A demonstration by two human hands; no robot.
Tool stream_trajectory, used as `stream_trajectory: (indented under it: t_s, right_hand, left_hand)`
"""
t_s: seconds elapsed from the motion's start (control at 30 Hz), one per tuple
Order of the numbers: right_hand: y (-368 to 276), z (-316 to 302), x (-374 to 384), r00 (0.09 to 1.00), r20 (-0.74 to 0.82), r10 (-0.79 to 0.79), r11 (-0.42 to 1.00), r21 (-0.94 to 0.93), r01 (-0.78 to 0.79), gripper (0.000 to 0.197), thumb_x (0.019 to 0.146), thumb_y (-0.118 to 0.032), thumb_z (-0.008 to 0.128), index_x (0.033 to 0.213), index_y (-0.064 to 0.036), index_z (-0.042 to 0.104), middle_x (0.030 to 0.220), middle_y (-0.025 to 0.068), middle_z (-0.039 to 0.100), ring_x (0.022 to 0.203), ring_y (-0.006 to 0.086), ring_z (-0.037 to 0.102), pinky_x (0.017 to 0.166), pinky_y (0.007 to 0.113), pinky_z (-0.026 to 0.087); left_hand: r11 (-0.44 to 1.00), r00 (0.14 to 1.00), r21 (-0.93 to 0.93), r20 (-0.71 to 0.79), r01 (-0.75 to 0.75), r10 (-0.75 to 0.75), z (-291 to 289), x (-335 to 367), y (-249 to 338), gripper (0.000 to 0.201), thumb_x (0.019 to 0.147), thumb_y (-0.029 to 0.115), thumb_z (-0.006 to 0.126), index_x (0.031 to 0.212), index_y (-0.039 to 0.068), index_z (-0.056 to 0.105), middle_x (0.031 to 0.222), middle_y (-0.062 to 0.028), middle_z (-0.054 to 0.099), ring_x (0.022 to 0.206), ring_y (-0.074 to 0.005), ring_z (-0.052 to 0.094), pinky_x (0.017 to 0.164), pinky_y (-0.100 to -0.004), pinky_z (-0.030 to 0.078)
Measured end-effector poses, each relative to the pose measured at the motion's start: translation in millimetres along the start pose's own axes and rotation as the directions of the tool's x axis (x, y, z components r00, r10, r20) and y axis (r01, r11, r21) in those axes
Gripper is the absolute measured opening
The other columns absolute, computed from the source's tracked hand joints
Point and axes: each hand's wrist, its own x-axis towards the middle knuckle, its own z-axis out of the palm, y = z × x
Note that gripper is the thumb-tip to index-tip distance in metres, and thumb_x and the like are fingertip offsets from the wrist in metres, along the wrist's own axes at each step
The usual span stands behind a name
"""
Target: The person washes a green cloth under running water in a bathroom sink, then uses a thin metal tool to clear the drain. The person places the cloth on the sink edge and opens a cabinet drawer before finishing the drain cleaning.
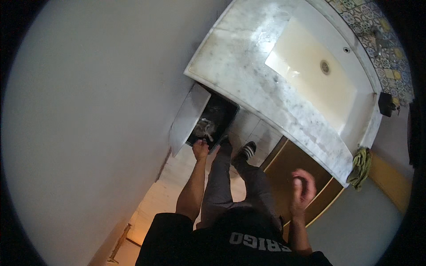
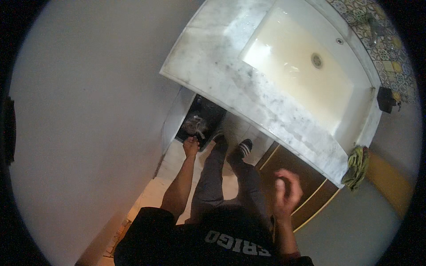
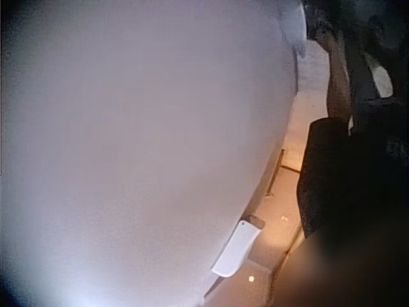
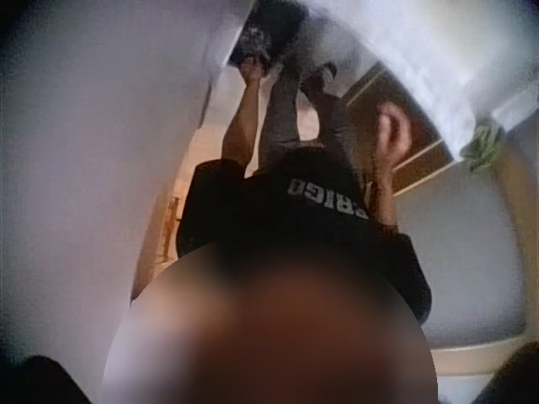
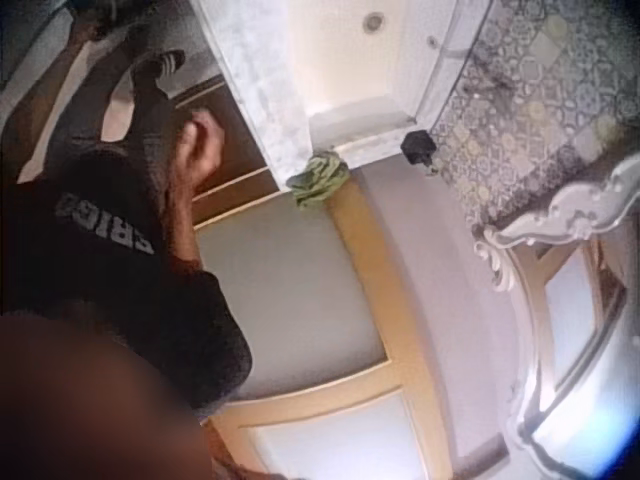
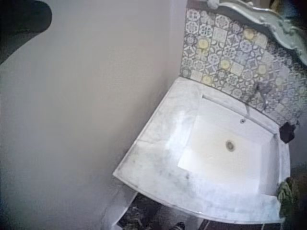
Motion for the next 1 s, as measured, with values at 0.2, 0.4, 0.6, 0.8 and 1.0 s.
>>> stream_trajectory:
  t_s: [0.2,0.4,0.6,0.8,1.0]
  right_hand:
    - [137.5,253.1,1.8,0.596,0.760,0.257,0.954,-0.100,-0.284,0.050,0.101,-0.046,0.047,0.112,-0.0007,0.068,0.109,0.0202,0.070,0.105,0.0346,0.067,0.095,0.045,0.049]
    - [163.4,361.5,-1.5,0.569,0.650,0.503,0.827,-0.172,-0.535,0.059,0.095,-0.054,0.052,0.098,0.0020,0.070,0.101,0.0255,0.069,0.098,0.0405,0.067,0.092,0.049,0.051]
    - [147.8,375.3,19.9,0.647,0.615,0.450,0.889,-0.376,-0.261,0.051,0.093,-0.045,0.057,0.098,0.0037,0.070,0.109,0.0252,0.069,0.100,0.0390,0.068,0.089,0.048,0.053]
    - [142.0,374.7,21.1,0.611,0.690,0.387,0.910,-0.393,-0.133,0.047,0.092,-0.041,0.058,0.104,0.0045,0.066,0.105,0.0315,0.066,0.100,0.0464,0.065,0.088,0.052,0.052]
    - [144.9,350.3,-3.6,0.696,0.705,0.134,0.958,-0.273,0.092,0.036,0.093,-0.033,0.060,0.096,0.0020,0.068,0.093,0.0314,0.066,0.089,0.0483,0.065,0.080,0.055,0.052]
  left_hand:
    - [0.928,0.994,-0.372,0.093,-0.016,0.055,17.8,-34.5,17.2,0.022,0.096,0.023,0.063,0.083,0.005,0.062,0.069,-0.0020,0.061,0.055,-0.0108,0.054,0.049,-0.0269,0.043]
    - [0.976,0.973,-0.019,-0.081,-0.217,0.215,6.7,-52.8,-5.7,0.023,0.096,0.023,0.062,0.098,0.000,0.067,0.088,-0.0130,0.069,0.078,-0.0255,0.067,0.071,-0.0371,0.052]
    - [0.863,0.903,0.320,-0.049,-0.390,0.426,-11.1,-76.2,13.7,0.033,0.097,0.029,0.061,0.114,0.001,0.067,0.100,-0.0183,0.069,0.087,-0.0322,0.067,0.076,-0.0406,0.052]
    - [0.875,0.959,-0.423,0.250,0.234,-0.136,-17.4,-66.0,-2.0,0.052,0.102,0.046,0.050,0.133,0.004,0.057,0.106,-0.0114,0.067,0.095,-0.0217,0.064,0.077,-0.0349,0.052]
    - [0.609,0.867,-0.642,0.471,0.465,-0.165,18.8,72.3,-27.2,0.037,0.105,0.035,0.043,0.121,0.005,0.056,0.109,-0.0109,0.067,0.097,-0.0247,0.065,0.082,-0.0378,0.054]
